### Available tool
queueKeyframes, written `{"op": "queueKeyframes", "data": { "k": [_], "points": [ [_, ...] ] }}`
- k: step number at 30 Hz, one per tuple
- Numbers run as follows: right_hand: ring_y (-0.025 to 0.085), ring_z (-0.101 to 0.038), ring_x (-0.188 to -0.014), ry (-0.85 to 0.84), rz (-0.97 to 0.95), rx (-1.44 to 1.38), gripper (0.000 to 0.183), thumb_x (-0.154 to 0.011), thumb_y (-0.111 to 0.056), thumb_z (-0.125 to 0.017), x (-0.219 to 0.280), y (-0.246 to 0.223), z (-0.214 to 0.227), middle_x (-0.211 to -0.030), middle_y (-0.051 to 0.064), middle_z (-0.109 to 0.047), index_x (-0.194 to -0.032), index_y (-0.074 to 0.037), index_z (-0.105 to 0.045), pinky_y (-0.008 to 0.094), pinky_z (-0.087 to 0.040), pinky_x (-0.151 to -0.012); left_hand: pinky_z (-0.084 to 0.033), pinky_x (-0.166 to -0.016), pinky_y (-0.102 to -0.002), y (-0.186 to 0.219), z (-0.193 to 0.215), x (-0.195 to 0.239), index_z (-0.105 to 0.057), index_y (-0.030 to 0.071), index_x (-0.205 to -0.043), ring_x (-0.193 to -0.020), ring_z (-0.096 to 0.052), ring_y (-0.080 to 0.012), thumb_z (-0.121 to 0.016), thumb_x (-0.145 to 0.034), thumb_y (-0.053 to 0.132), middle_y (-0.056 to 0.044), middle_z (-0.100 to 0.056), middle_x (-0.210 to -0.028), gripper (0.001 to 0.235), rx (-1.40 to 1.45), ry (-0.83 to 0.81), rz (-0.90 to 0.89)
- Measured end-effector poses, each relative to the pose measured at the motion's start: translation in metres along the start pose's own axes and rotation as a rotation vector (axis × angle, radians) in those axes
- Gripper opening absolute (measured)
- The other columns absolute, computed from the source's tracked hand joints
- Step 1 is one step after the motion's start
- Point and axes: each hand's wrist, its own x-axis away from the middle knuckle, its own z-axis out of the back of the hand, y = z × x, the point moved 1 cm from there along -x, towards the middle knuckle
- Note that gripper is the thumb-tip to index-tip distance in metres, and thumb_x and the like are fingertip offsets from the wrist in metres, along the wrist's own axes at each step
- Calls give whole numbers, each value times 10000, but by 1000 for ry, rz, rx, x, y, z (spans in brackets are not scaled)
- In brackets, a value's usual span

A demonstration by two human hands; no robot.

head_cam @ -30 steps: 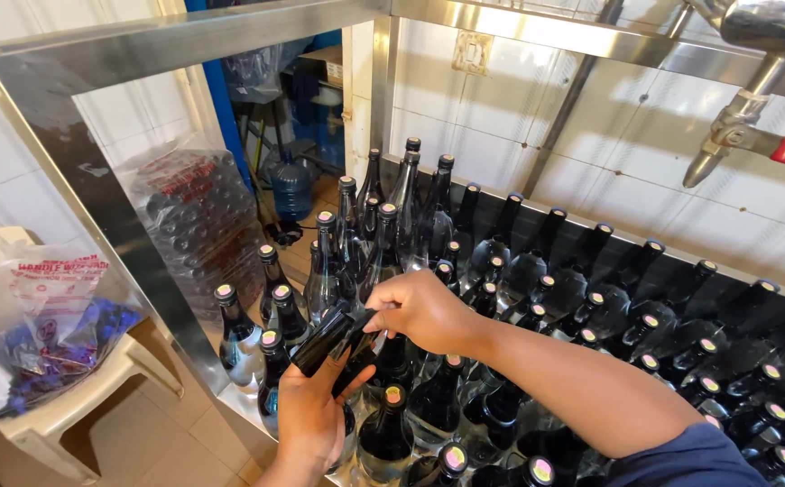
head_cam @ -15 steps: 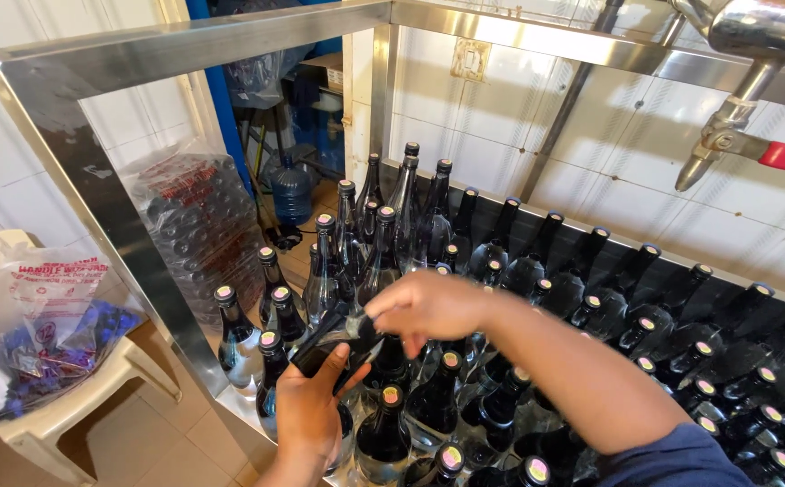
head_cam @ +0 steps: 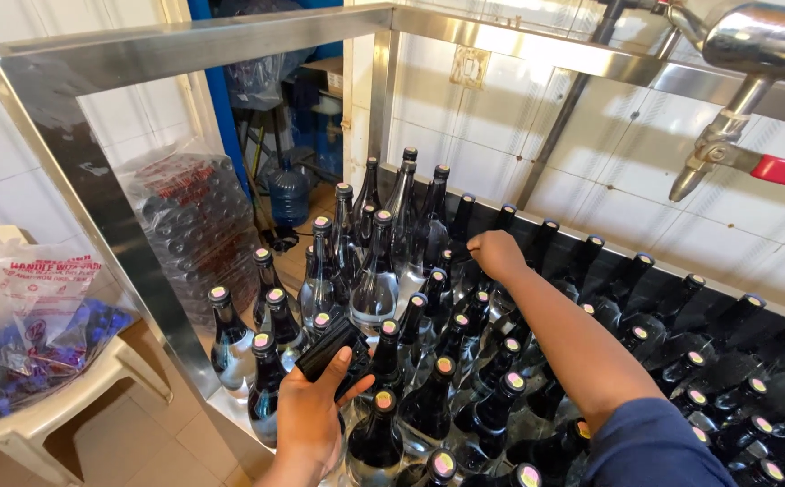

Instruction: Manually placing black caps or heat-shrink capsules onto the necks of glass bottles stored in a metal crate.

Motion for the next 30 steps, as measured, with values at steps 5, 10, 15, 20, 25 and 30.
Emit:
{"op": "queueKeyframes", "data": {
  "k": [5,10,15,20,25,30],
  "points": [
    [152,-224,-681,-43,44,-23,404,-924,43,-533,-30,2,-22,-693,12,-262,-709,-202,-295,390,-180,-701,-709,-917,-639,-4,-5,0,-752,-149,-1235,-1141,-729,-433,-725,-1022,22,-273,-759,-1160,274,-3,20,9],
    [210,-711,-828,168,19,-275,267,-980,7,-663,-26,-49,-7,-924,16,-806,-780,-169,-675,432,-511,-735,-706,-939,-628,0,-6,7,-751,-142,-1254,-1130,-733,-440,-729,-1014,39,-282,-769,-1165,301,-18,41,29],
    [429,-623,-1305,119,-191,-300,728,-928,-363,-900,-8,-66,-9,-1469,198,-603,-1523,-104,-570,659,-553,-1104,-702,-931,-636,-5,3,2,-754,-140,-1268,-1118,-751,-447,-751,-970,76,-292,-782,-1155,368,-11,42,7],
    [371,-762,-857,-57,-331,-135,740,-1004,-229,-849,-9,-72,-11,-1225,239,-714,-1606,-113,-435,511,-602,-721,-709,-948,-654,-6,3,3,-764,-136,-1250,-1118,-746,-453,-739,-986,70,-286,-777,-1143,336,-19,40,2],
    [366,-747,-794,-63,-318,-120,810,-988,-181,-868,-6,-84,-11,-913,217,-770,-1639,-88,-395,498,-600,-659,-698,-961,-623,-2,0,9,-767,-113,-1356,-1143,-728,-432,-737,-971,76,-273,-778,-1208,430,-18,65,33],
    [340,-671,-604,33,-337,-64,986,-916,-292,-947,-8,-66,-34,-749,199,-726,-1661,-64,-342,461,-484,-495,-705,-966,-641,-4,1,10,-774,-122,-1326,-1120,-732,-442,-745,-961,86,-285,-770,-1156,420,-31,52,20]
  ]
}}
